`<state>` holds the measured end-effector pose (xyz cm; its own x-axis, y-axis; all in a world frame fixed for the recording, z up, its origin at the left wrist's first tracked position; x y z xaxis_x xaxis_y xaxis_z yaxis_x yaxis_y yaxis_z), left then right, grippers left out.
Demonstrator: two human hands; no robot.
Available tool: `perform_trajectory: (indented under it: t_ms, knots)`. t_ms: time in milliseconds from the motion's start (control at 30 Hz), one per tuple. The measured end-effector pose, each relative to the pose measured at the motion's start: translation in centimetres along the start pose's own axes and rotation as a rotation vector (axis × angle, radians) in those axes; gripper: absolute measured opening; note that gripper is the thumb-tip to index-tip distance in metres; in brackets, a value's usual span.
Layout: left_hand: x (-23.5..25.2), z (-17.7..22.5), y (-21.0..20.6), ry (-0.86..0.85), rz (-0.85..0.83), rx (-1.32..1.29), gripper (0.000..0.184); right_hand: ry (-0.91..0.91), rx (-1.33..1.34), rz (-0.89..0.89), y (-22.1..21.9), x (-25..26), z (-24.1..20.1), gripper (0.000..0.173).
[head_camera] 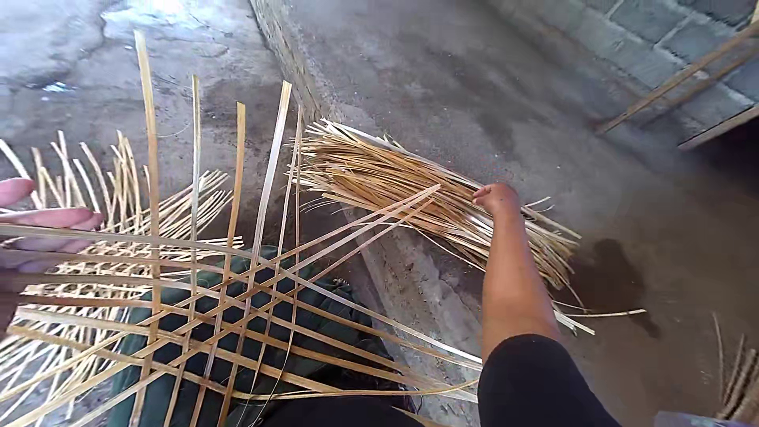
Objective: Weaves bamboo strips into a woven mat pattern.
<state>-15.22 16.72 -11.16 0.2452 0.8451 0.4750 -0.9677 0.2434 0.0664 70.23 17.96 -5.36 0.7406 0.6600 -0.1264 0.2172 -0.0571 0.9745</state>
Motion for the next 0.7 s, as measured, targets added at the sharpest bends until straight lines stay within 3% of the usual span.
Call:
perform_trajectory:
  t_ms: [67,133,233,400,467,567,633,700]
  knots:
    - [-2.8,-6.4,6.1,-0.060,0.002,-0.013,0.047,-0.004,-0.017,-0.007,-0.5,0.0,0.4,0.024]
    - [-3.0,-6.6,6.0,-0.030,0.035,-0.003,0.046,0.008,0.009,0.019,-0.4,-0.3,0.5,0.022]
    - [-1.5,-3.0,2.3,-0.054,0.040,-0.002,0.046,0.057,0.099,0.017,0.4,-0.3,0.6,0.020]
    - [3.0,8.6,-10.1,-0.038,0.214,0.038,0.046,0.389,0.515,0.048,5.3,-1.7,-1.8,0.030]
    - [3.5,10.1,-11.8,-0.066,0.177,0.049,0.047,0.491,0.619,0.131,9.2,-5.0,-4.8,0.034]
    - [3.7,12.1,-13.9,-0.182,0.163,0.066,0.039,0.692,0.566,0.290,14.7,-12.7,-10.4,0.042]
    - [3.8,13.5,-15.6,-0.258,0.129,0.089,0.035,0.850,0.602,0.337,16.1,-17.1,-14.4,0.050]
    - [3.6,14.1,-16.6,-0.296,0.103,0.108,0.035,1.090,0.688,0.256,15.1,-21.2,-18.5,0.045]
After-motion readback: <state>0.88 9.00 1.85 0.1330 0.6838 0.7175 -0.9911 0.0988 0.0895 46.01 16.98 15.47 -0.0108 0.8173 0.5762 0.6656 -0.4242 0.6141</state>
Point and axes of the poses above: each hand's wrist, its own x-axis towards the middle knuckle, its own y-axis out of the back of the hand, z = x × y, the point moved 3 cm from there along x, towards the middle knuckle, and after that the axes turned 13 degrees about -y, right-handed, at the moved point
